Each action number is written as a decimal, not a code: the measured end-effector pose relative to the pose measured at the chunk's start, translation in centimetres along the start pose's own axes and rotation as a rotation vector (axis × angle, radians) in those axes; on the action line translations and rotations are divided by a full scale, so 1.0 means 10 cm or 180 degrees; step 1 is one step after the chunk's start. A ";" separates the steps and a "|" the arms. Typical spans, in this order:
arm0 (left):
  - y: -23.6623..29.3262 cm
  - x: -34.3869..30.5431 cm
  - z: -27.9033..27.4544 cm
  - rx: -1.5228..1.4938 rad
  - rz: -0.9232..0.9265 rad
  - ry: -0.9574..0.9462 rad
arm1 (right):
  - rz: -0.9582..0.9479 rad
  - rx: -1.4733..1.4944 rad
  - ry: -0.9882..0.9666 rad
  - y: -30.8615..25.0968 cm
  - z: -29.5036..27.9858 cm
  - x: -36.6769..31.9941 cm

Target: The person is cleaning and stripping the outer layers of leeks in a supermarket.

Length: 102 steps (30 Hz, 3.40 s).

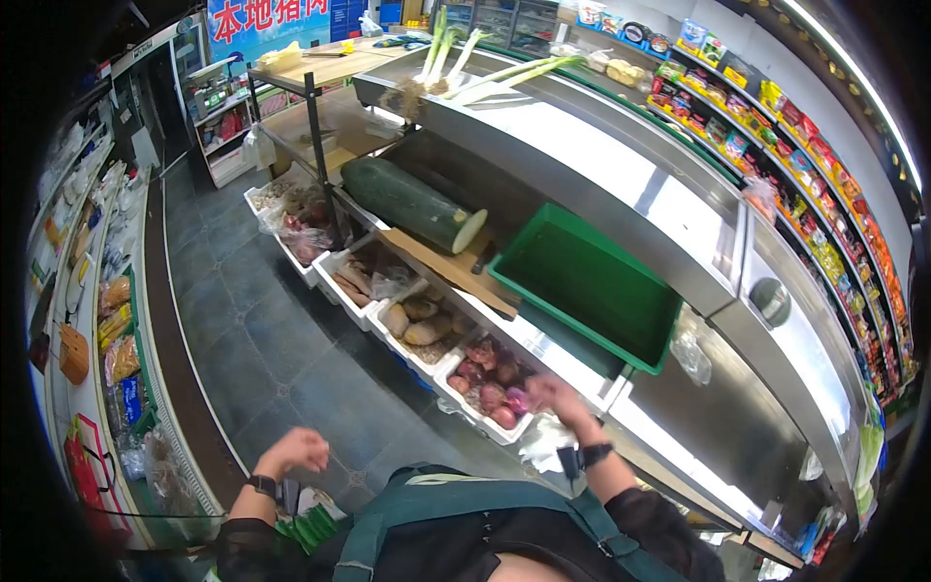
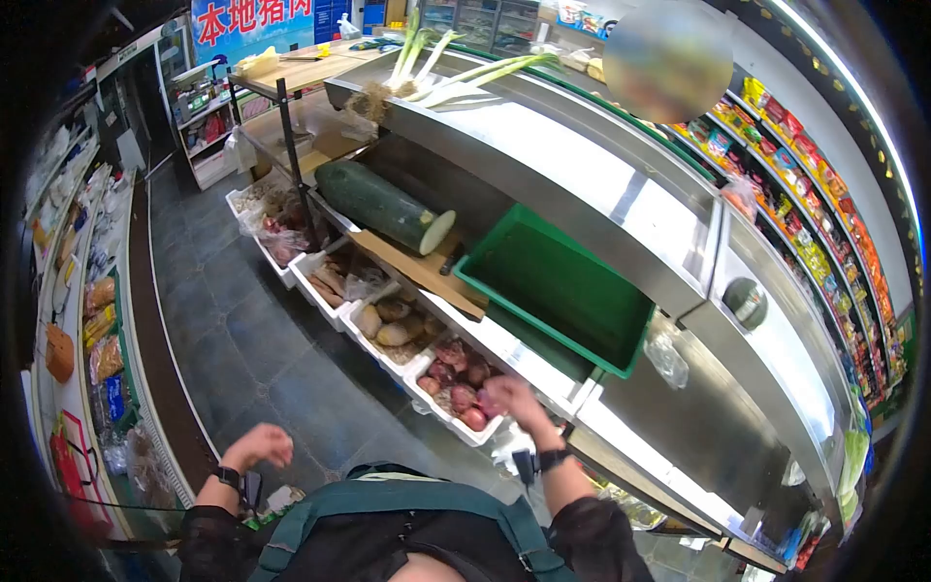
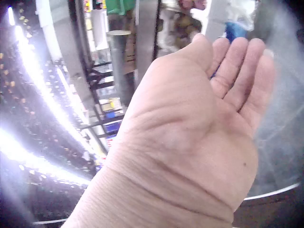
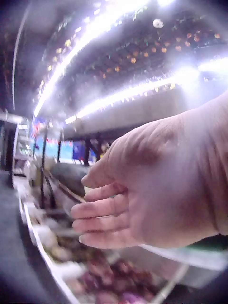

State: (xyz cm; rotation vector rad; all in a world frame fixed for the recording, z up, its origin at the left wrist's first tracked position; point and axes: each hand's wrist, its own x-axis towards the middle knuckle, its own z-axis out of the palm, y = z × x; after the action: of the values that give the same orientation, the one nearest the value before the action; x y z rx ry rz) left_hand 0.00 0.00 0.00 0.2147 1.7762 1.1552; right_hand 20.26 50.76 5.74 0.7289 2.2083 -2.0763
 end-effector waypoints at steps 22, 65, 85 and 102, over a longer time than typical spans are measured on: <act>5.58 0.49 -2.42 0.1609 0.2878 0.0851 | -0.2801 0.0557 -0.0435 -5.14 0.25 4.06; 8.52 5.44 -2.38 -0.2050 0.3438 -0.3102 | -0.1342 -0.0254 0.1230 -5.36 0.73 6.03; 8.79 5.77 -2.82 -0.4292 0.2443 -0.1348 | -0.1049 -0.0319 0.1176 -5.41 0.92 5.98; 8.27 5.20 -2.32 -0.1191 0.2181 -0.3986 | -0.2247 0.1402 0.1968 -5.35 0.34 6.11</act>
State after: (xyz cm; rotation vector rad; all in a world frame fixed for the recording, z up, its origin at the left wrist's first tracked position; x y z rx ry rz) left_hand -72.52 60.69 33.81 1.0970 0.3526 1.3141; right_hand -53.70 66.61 35.43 0.7654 2.6104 -3.1027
